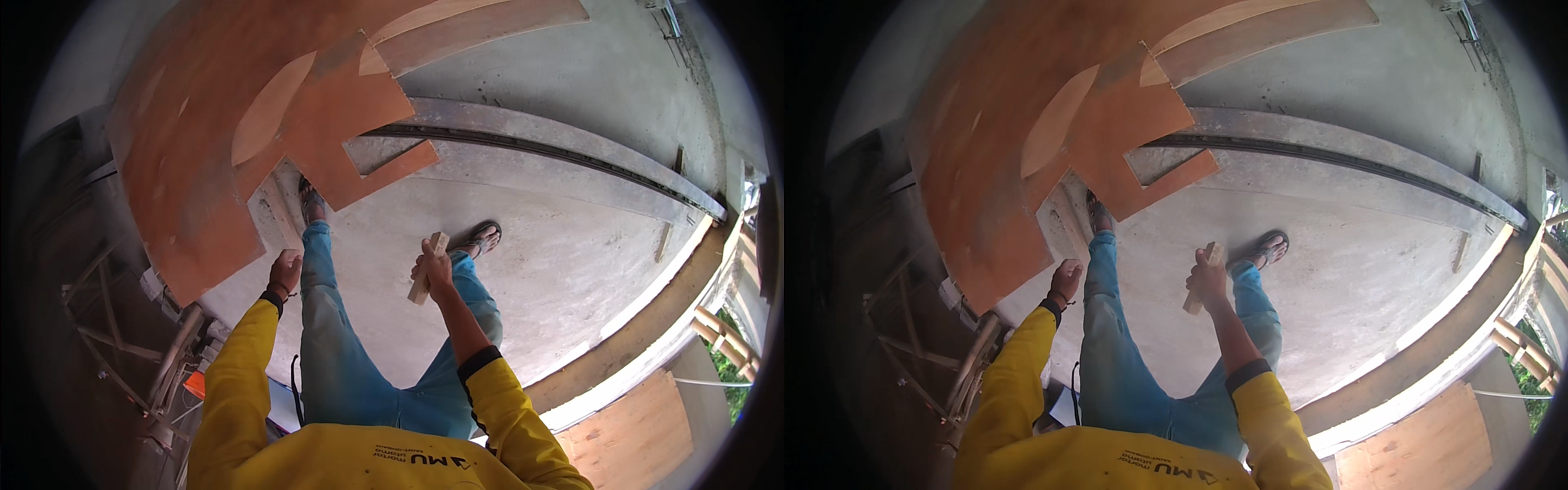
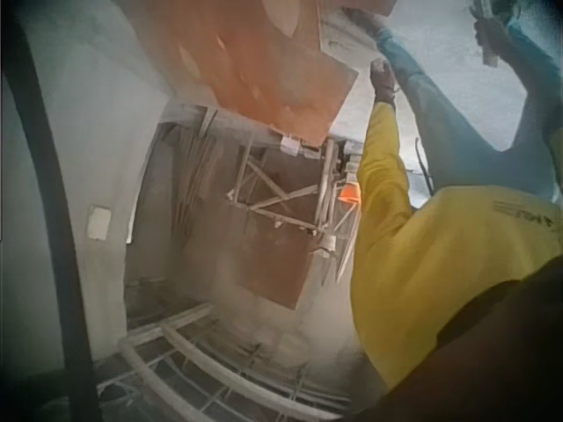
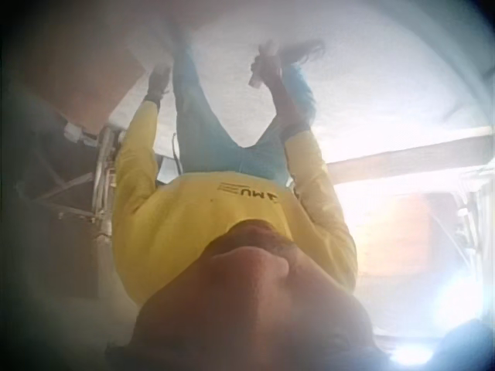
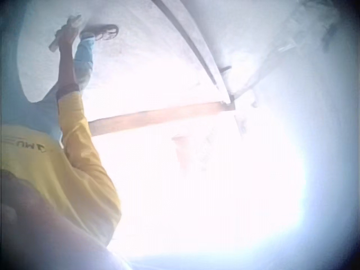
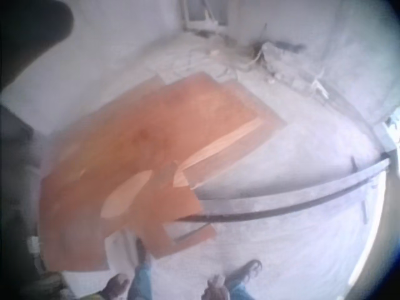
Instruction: The person uses a chisel and hammer to split a small wooden block, then moves to a large plywood sheet on the floor. They use an angle grinder to cut a rectangular shape out of the plywood, then inspect the cut piece.
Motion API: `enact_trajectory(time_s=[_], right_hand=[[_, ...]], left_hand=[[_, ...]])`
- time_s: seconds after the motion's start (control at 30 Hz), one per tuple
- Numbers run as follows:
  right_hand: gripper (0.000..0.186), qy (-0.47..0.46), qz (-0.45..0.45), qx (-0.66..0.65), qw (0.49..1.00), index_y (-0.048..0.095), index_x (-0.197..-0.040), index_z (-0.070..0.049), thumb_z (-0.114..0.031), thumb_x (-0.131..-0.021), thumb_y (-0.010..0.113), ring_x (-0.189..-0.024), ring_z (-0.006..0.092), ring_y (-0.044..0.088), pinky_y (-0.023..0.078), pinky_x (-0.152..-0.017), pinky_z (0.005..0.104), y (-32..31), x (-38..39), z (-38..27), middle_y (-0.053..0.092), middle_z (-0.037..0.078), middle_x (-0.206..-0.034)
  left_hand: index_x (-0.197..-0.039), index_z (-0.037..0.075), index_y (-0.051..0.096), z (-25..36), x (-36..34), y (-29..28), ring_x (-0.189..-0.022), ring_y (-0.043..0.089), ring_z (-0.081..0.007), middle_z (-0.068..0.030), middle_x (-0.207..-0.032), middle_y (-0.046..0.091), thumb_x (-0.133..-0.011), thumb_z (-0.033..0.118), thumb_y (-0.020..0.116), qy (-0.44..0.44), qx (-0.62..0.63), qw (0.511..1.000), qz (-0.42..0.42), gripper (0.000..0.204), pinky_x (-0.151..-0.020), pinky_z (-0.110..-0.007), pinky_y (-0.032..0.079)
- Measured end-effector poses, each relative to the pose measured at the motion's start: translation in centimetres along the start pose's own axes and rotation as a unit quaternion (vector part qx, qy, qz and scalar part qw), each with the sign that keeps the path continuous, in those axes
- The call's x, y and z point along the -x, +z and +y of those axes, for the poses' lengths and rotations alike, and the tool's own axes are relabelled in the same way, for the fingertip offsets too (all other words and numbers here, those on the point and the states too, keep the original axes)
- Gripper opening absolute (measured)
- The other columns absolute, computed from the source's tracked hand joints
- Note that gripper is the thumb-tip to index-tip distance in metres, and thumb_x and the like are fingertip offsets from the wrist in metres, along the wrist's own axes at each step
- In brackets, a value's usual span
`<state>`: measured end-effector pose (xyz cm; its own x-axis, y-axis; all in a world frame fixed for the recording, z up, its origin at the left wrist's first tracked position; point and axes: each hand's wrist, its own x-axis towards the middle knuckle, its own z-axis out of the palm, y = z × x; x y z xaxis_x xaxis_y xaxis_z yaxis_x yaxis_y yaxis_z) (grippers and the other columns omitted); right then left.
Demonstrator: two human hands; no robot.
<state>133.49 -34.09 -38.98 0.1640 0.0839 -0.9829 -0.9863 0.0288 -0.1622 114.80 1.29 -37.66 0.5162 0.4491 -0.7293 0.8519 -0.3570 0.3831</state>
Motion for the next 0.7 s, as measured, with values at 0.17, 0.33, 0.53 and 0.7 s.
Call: enact_trajectory(time_s=[0.17,0.33,0.53,0.7], right_hand=[[0.06,-0.026,0.059,-0.127,0.99,0.048,-0.123,-0.014,-0.064,-0.092,0.057,-0.063,0.0206,0.057,0.051,-0.056,0.0405,-17.3,6.1,-8.6,0.053,0.005,-0.081],[0.056,-0.11,0.116,-0.065,0.985,0.046,-0.127,-0.015,-0.06,-0.095,0.055,-0.066,0.0196,0.056,0.051,-0.057,0.0403,-28.9,8.5,-17.3,0.053,0.005,-0.084],[0.049,-0.153,0.053,0.113,0.98,0.051,-0.12,-0.011,-0.053,-0.097,0.058,-0.074,0.0189,0.061,0.057,-0.063,0.0396,-27.2,9.5,-25.3,0.056,0.006,-0.087],[0.052,-0.148,0.022,0.246,0.958,0.049,-0.123,-0.006,-0.053,-0.102,0.048,-0.062,0.0197,0.062,0.056,-0.057,0.0357,-18.8,10.0,-29.2,0.058,0.008,-0.08]], left_hand=[[-0.114,0.001,0.063,6.5,6.3,7.6,-0.101,0.069,-0.0247,-0.0137,-0.106,0.071,-0.097,0.025,0.06,-0.016,0.062,0.997,0.035,0.03,-0.09,-0.035,0.053],[-0.115,0.002,0.063,17.7,9.7,13.0,-0.102,0.069,-0.0274,-0.0146,-0.108,0.071,-0.098,0.028,0.059,0.056,0.091,0.994,0.01,0.031,-0.089,-0.037,0.054],[-0.115,0.001,0.063,22.6,8.8,17.3,-0.103,0.069,-0.029,-0.0168,-0.108,0.071,-0.098,0.03,0.058,0.024,0.196,0.979,0.048,0.034,-0.089,-0.038,0.055],[-0.117,0.002,0.064,26.5,8.2,20.2,-0.106,0.068,-0.0262,-0.0143,-0.112,0.071,-0.098,0.03,0.059,-0.005,0.26,0.965,0.026,0.034,-0.093,-0.036,0.053]])
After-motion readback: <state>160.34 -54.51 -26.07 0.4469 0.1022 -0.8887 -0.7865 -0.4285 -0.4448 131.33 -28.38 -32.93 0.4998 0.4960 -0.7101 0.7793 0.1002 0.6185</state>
